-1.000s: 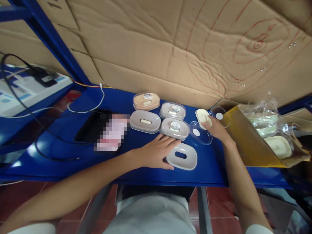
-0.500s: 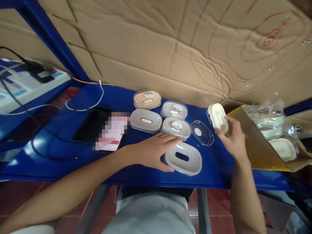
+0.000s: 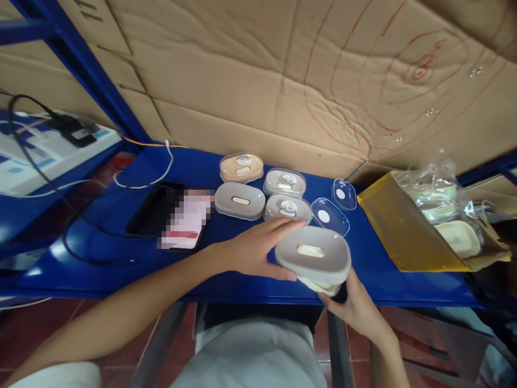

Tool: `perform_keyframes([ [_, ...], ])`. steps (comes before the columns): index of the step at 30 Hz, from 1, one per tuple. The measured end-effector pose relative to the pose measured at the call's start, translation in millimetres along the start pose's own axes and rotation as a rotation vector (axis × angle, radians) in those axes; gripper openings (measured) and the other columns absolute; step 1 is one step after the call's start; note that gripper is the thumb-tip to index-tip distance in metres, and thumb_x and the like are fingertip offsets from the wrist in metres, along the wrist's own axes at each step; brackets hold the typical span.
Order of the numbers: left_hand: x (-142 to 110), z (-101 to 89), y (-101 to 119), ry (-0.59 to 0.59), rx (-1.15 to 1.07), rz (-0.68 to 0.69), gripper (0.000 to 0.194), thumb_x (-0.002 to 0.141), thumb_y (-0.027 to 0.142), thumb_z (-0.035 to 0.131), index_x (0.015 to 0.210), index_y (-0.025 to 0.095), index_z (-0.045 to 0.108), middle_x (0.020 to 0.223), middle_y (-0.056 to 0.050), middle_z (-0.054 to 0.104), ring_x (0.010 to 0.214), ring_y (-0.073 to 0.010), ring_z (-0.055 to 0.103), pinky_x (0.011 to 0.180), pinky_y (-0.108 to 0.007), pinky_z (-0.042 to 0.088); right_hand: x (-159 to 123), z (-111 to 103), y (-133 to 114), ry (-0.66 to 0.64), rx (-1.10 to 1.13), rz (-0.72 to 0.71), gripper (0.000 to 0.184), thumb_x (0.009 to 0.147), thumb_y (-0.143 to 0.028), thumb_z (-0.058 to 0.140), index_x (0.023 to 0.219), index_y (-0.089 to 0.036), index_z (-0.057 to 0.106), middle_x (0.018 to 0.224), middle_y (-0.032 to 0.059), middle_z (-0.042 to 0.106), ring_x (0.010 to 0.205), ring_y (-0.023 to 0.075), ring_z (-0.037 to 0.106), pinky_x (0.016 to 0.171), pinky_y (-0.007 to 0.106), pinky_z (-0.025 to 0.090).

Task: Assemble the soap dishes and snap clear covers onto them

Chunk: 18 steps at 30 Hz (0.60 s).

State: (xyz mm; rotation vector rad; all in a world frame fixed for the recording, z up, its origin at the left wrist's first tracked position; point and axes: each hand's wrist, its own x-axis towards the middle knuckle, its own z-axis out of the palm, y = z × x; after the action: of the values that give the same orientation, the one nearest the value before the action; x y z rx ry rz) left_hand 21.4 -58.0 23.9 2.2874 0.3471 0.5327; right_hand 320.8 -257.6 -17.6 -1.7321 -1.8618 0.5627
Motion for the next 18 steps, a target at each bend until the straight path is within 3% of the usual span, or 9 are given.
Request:
perform_keyframes([
  [4,2,13.7,-4,-0.008,0.032,0.044,0.113,0.089,0.078,0.079,0.175,0.021,0.032,0.173,-0.023,0.044,0.158,-0.0429,0.046,0.13,-0.059,0.04,20,4,-1,-0.057,0.065,-0.017,0.092,0.093,-0.047,0.084,0.17,-0.032,0.037,0.167,0.0167,0.052,0.151,0.0408,0.056,0.125,0.065,0.048],
  [7,1,19.4,-7,0.003,0.055,0.043,0.112,0.093,0.076,0.076,0.176,0.017,0.029,0.173,-0.026,0.042,0.159,-0.0432,0.044,0.13,-0.058,0.039,24,3,5,0.056,0.162,0.036,0.109,0.087,-0.06,0.088,0.174,-0.035,0.026,0.175,0.0164,0.042,0.158,0.0425,0.047,0.128,0.067,0.043],
  [10,-2,22.6,-12,-0.023,0.053,-0.002,0.11,0.095,0.072,0.076,0.177,0.02,0.025,0.176,-0.024,0.039,0.161,-0.0427,0.043,0.13,-0.056,0.04,21,5,7,0.201,0.238,0.006,0.114,0.09,-0.072,0.079,0.177,-0.039,0.015,0.181,0.0159,0.031,0.163,0.0439,0.041,0.128,0.07,0.043],
  [12,-3,25.2,-16,-0.051,0.046,-0.01,0.107,0.095,0.07,0.077,0.177,0.021,0.027,0.174,-0.024,0.042,0.16,-0.0427,0.044,0.129,-0.056,0.04,19,10,2,0.198,0.158,-0.031,0.11,0.09,-0.072,0.079,0.177,-0.042,0.017,0.184,0.013,0.025,0.166,0.0456,0.034,0.128,0.073,0.041],
  [14,-3,28.5,-18,-0.066,0.051,0.008,0.104,0.094,0.07,0.078,0.174,0.021,0.034,0.169,-0.024,0.048,0.157,-0.0431,0.047,0.128,-0.058,0.04,18,15,-5,0.117,0.028,-0.064,0.099,0.091,-0.064,0.083,0.173,-0.046,0.03,0.184,0.0088,0.026,0.166,0.047,0.031,0.127,0.074,0.042],
  [16,-2,31.9,-19,-0.072,0.068,0.026,0.098,0.094,0.068,0.078,0.171,0.021,0.04,0.164,-0.024,0.053,0.154,-0.043,0.049,0.128,-0.059,0.039,19,20,-11,0.066,-0.056,-0.096,0.086,0.094,-0.054,0.084,0.168,-0.049,0.04,0.181,0.0062,0.032,0.164,0.0467,0.036,0.124,0.074,0.046],
  [18,-2,35.3,-19,-0.065,0.092,0.033,0.093,0.095,0.066,0.079,0.169,0.023,0.043,0.166,-0.023,0.05,0.155,-0.0434,0.047,0.128,-0.061,0.039,20,23,-14,0.093,-0.09,-0.127,0.078,0.097,-0.046,0.082,0.165,-0.051,0.044,0.177,0.0061,0.039,0.16,0.0454,0.043,0.121,0.074,0.05],
])
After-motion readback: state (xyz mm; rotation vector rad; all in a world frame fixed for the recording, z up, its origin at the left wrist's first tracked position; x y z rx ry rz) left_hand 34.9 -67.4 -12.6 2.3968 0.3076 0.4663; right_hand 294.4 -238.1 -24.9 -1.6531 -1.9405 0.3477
